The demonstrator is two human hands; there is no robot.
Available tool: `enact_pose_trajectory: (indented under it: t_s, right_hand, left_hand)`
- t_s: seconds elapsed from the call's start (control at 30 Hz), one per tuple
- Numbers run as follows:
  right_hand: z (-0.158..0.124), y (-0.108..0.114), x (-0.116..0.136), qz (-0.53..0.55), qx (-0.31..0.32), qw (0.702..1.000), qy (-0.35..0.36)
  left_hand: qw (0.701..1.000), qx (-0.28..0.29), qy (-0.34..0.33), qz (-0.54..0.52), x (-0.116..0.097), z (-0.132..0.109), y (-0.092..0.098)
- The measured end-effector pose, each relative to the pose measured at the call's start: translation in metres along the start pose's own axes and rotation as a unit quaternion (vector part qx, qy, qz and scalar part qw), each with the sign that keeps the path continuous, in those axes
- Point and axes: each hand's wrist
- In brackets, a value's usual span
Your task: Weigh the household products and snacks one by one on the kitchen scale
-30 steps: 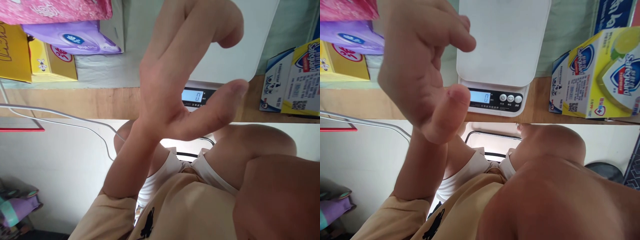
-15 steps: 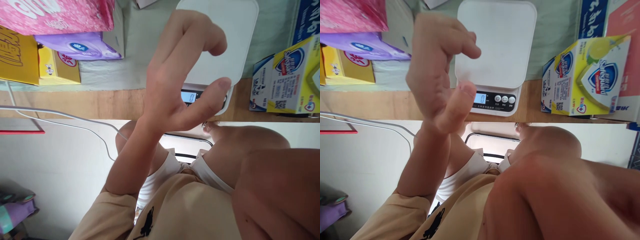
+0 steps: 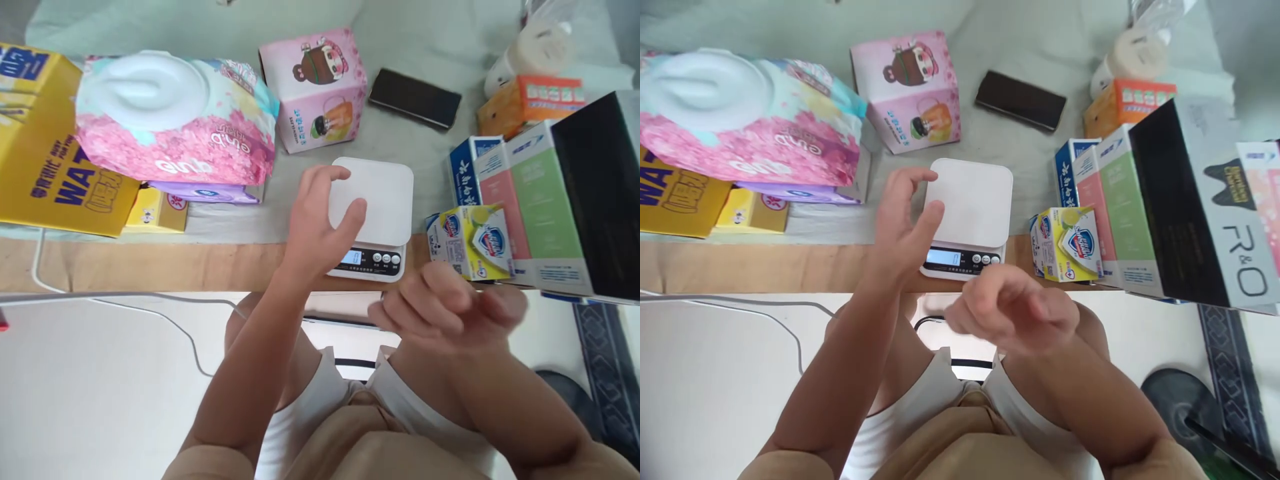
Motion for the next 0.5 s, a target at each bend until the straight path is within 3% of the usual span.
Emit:
enact_pose_trajectory:
  t_s: [0.03, 0.1, 0.23, 0.33, 0.43, 0.5]
  right_hand:
    - [0.008, 0.006, -0.002, -0.005, -0.025, 1.000, 0.007]
    - [0.015, 0.011, -0.003, -0.073, -0.142, 0.987, -0.010]
    - [0.028, 0.005, 0.008, -0.237, -0.368, 0.897, -0.060]
    - [0.062, 0.006, 0.025, -0.312, -0.423, 0.851, -0.002]
    - [0.108, 0.016, 0.040, -0.379, -0.443, 0.808, 0.083]
    - [0.135, 0.026, 0.044, -0.423, -0.457, 0.777, 0.093]
  left_hand:
    - [0.999, -0.004, 0.042, -0.008, 0.003, 0.003, 0.000]
    - [0.990, -0.014, 0.138, -0.023, 0.006, 0.010, 0.001]
    - [0.957, -0.027, 0.286, -0.034, 0.007, 0.027, 0.005]
    - [0.952, -0.036, 0.300, -0.046, 0.012, 0.034, 0.005]
    - [0.959, -0.061, 0.268, -0.066, 0.020, 0.034, 0.002]
    - [0.963, -0.081, 0.249, -0.071, 0.026, 0.035, 0.001]
Point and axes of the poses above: each hand's wrist, its own z-axis towards the middle knuckle, its own y-axis out of the back of the hand, x = y × z, and after that the axes turned 10 degrees about z, right-handed
